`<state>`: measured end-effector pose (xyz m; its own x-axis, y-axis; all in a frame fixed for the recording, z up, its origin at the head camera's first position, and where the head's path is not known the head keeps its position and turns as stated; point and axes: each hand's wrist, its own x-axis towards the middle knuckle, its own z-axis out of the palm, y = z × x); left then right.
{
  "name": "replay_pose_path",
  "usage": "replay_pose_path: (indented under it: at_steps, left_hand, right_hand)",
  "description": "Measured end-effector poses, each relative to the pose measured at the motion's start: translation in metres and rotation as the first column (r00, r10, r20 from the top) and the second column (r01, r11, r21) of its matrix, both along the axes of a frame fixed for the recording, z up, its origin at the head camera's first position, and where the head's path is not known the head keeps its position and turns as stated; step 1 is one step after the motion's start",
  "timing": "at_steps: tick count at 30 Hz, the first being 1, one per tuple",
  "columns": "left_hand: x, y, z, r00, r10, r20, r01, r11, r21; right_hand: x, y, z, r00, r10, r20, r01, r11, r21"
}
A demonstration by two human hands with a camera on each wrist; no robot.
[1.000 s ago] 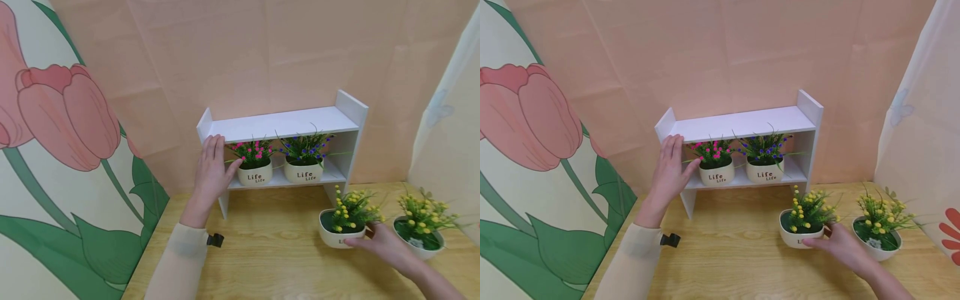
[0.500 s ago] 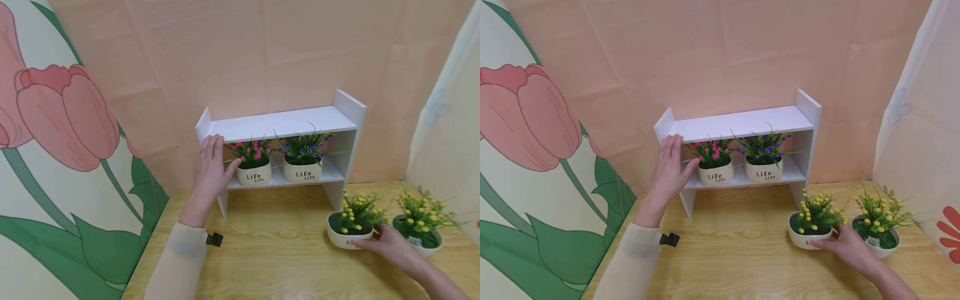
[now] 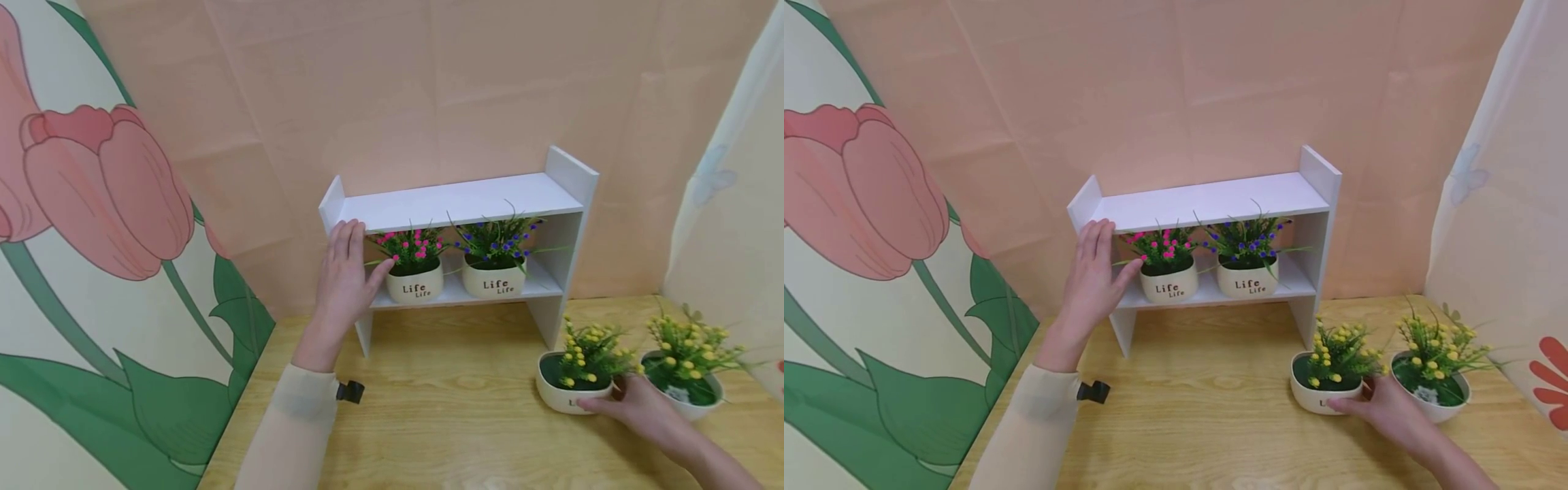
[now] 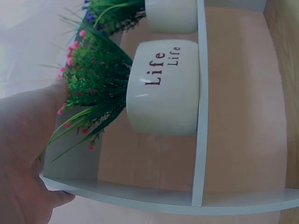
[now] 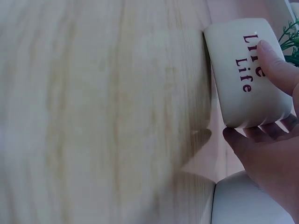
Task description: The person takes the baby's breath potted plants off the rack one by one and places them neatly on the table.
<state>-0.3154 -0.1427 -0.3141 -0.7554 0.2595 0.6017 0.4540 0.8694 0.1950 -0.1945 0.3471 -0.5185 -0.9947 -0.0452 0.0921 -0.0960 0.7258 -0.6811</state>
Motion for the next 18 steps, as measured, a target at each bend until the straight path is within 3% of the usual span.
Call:
replay_pose_path:
  at_steps: [8,18]
  left_hand:
    - [0.0000,-0.0011,-0.0004,0.999,-0.021,-0.027,0.021,1.000,-0.005]
    - [0.0000,-0.0010,0.0000,0.999,-0.025,-0.031,0.024,1.000,-0.005]
  right_hand:
    - [0.0057,0.0038,-0.0025,0.998,-0.052,0.024,0.050,0.995,0.087]
    - [0.0061,0.0052,-0.0044,0.999,-0.042,0.004,0.042,0.993,0.111]
